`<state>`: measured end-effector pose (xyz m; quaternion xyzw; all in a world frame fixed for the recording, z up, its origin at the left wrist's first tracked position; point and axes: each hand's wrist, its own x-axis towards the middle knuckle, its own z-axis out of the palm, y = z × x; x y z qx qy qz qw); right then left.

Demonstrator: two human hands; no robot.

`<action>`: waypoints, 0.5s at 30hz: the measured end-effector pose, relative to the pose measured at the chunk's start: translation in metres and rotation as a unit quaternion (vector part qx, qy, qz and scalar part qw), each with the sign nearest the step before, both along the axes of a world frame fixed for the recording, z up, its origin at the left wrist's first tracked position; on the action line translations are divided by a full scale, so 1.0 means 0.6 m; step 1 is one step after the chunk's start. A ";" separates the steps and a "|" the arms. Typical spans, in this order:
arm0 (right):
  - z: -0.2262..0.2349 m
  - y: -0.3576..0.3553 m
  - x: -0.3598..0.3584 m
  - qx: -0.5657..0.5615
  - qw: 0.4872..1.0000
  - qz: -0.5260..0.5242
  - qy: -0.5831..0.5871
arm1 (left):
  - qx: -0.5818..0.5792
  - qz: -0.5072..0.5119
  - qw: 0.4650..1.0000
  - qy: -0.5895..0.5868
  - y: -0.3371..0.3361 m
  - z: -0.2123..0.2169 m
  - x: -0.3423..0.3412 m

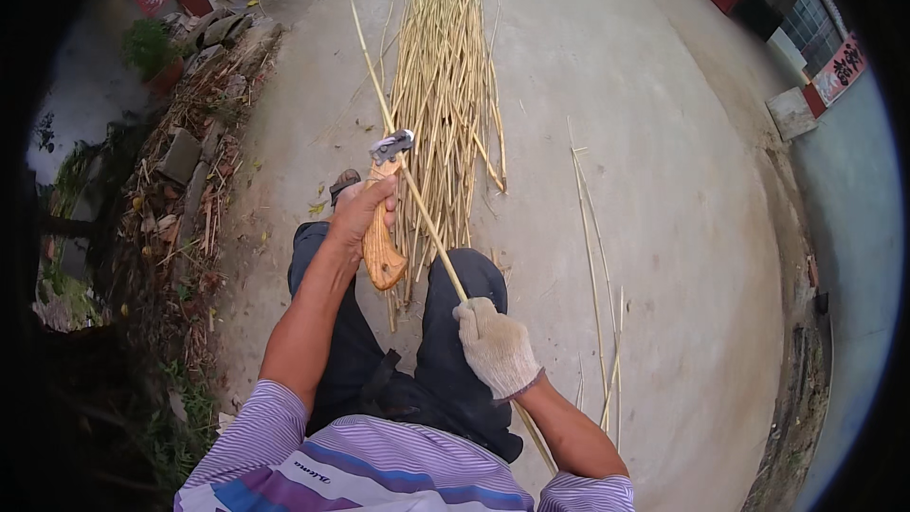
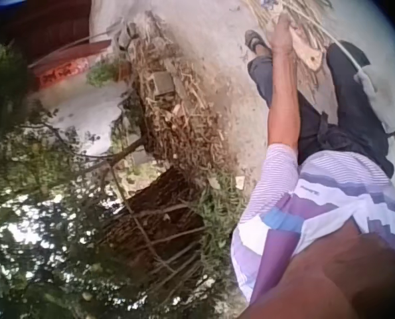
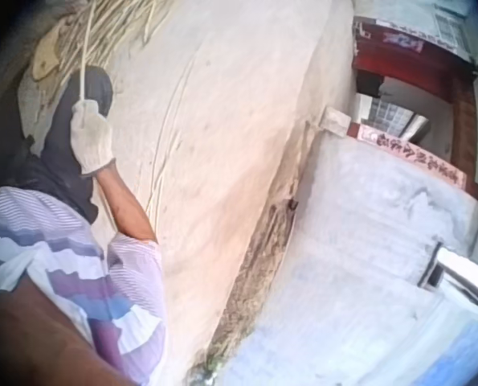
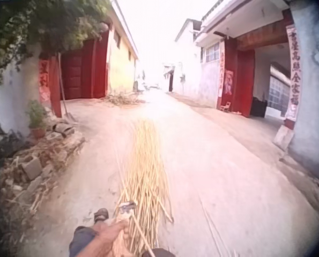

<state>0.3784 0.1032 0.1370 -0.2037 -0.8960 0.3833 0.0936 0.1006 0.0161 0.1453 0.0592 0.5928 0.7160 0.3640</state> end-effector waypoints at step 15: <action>0.056 -0.013 0.213 -0.355 0.901 -0.150 -0.201 | -0.005 -0.123 0.991 0.046 0.053 0.006 0.063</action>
